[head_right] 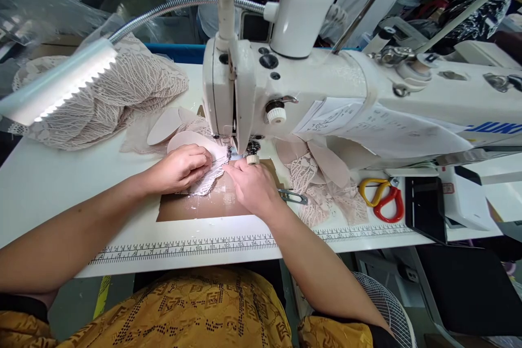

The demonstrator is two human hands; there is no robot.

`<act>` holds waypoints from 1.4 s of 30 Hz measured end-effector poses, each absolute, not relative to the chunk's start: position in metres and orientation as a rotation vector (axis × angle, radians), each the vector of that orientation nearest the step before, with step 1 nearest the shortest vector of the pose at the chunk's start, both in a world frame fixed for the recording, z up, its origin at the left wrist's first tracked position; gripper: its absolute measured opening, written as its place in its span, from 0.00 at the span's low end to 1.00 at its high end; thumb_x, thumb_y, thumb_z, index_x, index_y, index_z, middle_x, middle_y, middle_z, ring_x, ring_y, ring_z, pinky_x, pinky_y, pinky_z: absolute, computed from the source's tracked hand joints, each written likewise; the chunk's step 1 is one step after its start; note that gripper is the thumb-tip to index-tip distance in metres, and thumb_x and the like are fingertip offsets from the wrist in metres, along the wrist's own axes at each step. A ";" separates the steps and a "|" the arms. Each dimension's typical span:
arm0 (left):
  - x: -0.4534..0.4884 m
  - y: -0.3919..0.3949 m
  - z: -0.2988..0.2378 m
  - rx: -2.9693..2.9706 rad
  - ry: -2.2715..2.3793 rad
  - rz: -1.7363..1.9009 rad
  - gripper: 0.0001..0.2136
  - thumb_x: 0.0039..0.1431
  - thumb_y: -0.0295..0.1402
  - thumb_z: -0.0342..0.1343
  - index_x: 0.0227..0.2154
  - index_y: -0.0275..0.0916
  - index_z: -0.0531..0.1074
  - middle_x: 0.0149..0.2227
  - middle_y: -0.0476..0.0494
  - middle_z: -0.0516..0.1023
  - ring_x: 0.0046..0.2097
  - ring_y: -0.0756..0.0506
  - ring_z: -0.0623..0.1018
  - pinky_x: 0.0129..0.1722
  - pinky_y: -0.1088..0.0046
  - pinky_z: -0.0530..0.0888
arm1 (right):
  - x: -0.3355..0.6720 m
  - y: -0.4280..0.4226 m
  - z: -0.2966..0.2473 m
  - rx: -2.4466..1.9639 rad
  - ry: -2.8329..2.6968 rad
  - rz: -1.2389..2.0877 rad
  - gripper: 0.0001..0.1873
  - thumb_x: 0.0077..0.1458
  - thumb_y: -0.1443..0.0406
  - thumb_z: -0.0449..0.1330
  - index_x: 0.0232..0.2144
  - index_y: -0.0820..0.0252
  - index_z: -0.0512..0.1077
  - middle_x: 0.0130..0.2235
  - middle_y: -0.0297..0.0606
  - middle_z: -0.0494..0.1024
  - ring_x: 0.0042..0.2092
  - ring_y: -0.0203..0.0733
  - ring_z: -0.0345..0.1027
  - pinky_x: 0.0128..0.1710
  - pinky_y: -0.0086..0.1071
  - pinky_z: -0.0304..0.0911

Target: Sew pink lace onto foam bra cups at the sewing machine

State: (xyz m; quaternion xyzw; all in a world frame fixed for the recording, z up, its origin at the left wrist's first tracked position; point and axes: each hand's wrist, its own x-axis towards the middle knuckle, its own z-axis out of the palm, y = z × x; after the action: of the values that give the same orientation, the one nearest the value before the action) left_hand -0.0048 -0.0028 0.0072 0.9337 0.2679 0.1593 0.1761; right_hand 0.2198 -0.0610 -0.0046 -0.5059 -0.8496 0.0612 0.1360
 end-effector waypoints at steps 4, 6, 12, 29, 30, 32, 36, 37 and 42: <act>-0.006 -0.004 0.008 2.676 0.721 0.436 0.11 0.66 0.34 0.47 0.37 0.35 0.73 0.40 0.38 0.77 0.41 0.42 0.74 0.44 0.64 0.70 | 0.219 -0.060 -0.004 -1.456 -2.519 0.142 0.23 0.58 0.73 0.51 0.52 0.55 0.74 0.38 0.39 0.75 0.35 0.41 0.63 0.35 0.34 0.55; -0.007 -0.004 0.008 2.716 0.670 0.428 0.12 0.66 0.34 0.47 0.43 0.35 0.73 0.47 0.36 0.76 0.47 0.41 0.74 0.47 0.63 0.70 | 0.219 -0.060 -0.004 -1.454 -2.543 0.129 0.21 0.60 0.72 0.51 0.51 0.55 0.75 0.36 0.39 0.74 0.35 0.41 0.61 0.35 0.34 0.53; -0.009 -0.005 0.005 2.836 0.553 0.326 0.19 0.67 0.37 0.47 0.57 0.36 0.67 0.58 0.36 0.72 0.55 0.37 0.70 0.53 0.58 0.68 | 0.219 -0.064 -0.005 -1.479 -2.542 0.068 0.19 0.63 0.69 0.50 0.49 0.55 0.77 0.35 0.39 0.74 0.34 0.41 0.60 0.36 0.35 0.51; -0.002 -0.013 0.002 2.877 0.735 0.370 0.19 0.66 0.37 0.48 0.56 0.36 0.70 0.58 0.34 0.71 0.53 0.35 0.72 0.50 0.54 0.69 | 0.215 -0.060 -0.003 -1.638 -2.507 0.012 0.23 0.58 0.72 0.50 0.52 0.55 0.74 0.37 0.42 0.75 0.37 0.45 0.62 0.38 0.37 0.52; -0.001 -0.013 0.001 2.884 0.745 0.365 0.19 0.67 0.38 0.48 0.56 0.35 0.70 0.59 0.33 0.71 0.52 0.35 0.72 0.50 0.54 0.69 | 0.215 -0.060 -0.003 -1.645 -2.503 0.010 0.23 0.58 0.72 0.50 0.53 0.55 0.74 0.38 0.42 0.75 0.38 0.46 0.62 0.38 0.37 0.52; -0.002 -0.012 0.001 2.895 0.756 0.354 0.20 0.67 0.38 0.47 0.56 0.34 0.70 0.59 0.33 0.70 0.52 0.34 0.71 0.50 0.53 0.69 | 0.216 -0.059 -0.004 -1.650 -2.494 0.010 0.23 0.59 0.71 0.50 0.54 0.54 0.73 0.38 0.43 0.76 0.38 0.46 0.62 0.38 0.37 0.52; -0.005 -0.012 0.000 2.881 0.729 0.373 0.19 0.67 0.37 0.46 0.55 0.36 0.70 0.59 0.34 0.70 0.54 0.35 0.70 0.51 0.54 0.69 | 0.222 -0.060 -0.005 -1.568 -2.493 0.054 0.22 0.58 0.72 0.51 0.52 0.55 0.74 0.37 0.41 0.75 0.39 0.45 0.62 0.38 0.37 0.53; -0.006 -0.012 0.000 2.870 0.717 0.384 0.18 0.67 0.37 0.47 0.54 0.36 0.71 0.59 0.34 0.70 0.54 0.35 0.70 0.51 0.54 0.68 | 0.223 -0.060 -0.005 -1.528 -2.499 0.080 0.22 0.58 0.72 0.51 0.52 0.54 0.74 0.37 0.40 0.74 0.39 0.45 0.62 0.39 0.36 0.53; -0.008 -0.011 0.000 2.826 0.685 0.398 0.16 0.66 0.36 0.48 0.52 0.37 0.73 0.50 0.35 0.74 0.48 0.39 0.72 0.48 0.59 0.69 | 0.229 -0.061 -0.005 -1.308 -2.577 0.192 0.20 0.60 0.72 0.52 0.49 0.53 0.76 0.37 0.38 0.73 0.37 0.42 0.60 0.38 0.34 0.53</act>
State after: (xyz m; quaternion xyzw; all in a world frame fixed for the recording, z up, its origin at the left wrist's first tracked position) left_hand -0.0083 -0.0109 0.0004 0.9578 0.2321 0.1347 0.1031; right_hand 0.2294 -0.0612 -0.0051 -0.4483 -0.8831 0.0656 0.1222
